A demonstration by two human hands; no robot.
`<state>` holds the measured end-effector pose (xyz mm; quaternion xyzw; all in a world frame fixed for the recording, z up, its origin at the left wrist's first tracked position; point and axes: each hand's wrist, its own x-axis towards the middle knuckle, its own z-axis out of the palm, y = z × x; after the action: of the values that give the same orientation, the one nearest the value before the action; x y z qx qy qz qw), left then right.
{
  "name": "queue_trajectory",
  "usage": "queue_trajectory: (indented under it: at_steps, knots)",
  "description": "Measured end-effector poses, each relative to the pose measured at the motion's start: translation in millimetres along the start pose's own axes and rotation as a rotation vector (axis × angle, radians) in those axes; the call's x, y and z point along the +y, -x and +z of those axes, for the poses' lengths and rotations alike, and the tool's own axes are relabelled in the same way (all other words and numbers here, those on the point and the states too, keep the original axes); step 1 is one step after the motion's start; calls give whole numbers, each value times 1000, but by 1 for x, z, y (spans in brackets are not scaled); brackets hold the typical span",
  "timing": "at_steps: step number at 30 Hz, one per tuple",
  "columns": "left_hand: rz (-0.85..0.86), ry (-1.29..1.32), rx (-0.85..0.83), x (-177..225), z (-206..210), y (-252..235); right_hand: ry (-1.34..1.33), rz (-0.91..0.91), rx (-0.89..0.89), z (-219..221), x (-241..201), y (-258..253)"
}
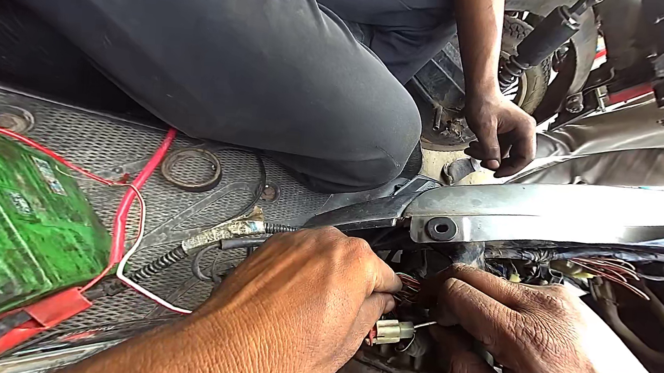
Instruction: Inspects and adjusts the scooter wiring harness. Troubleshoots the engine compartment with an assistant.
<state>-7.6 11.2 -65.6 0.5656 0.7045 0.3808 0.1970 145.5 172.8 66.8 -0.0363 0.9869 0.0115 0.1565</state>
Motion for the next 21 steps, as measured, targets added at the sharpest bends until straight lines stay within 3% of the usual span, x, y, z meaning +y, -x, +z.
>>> queue_trajectory:
  at_steps: [21]
  knots:
    - [-74,48,-74,3,-12,-9,-2,47,97,7,-11,8]
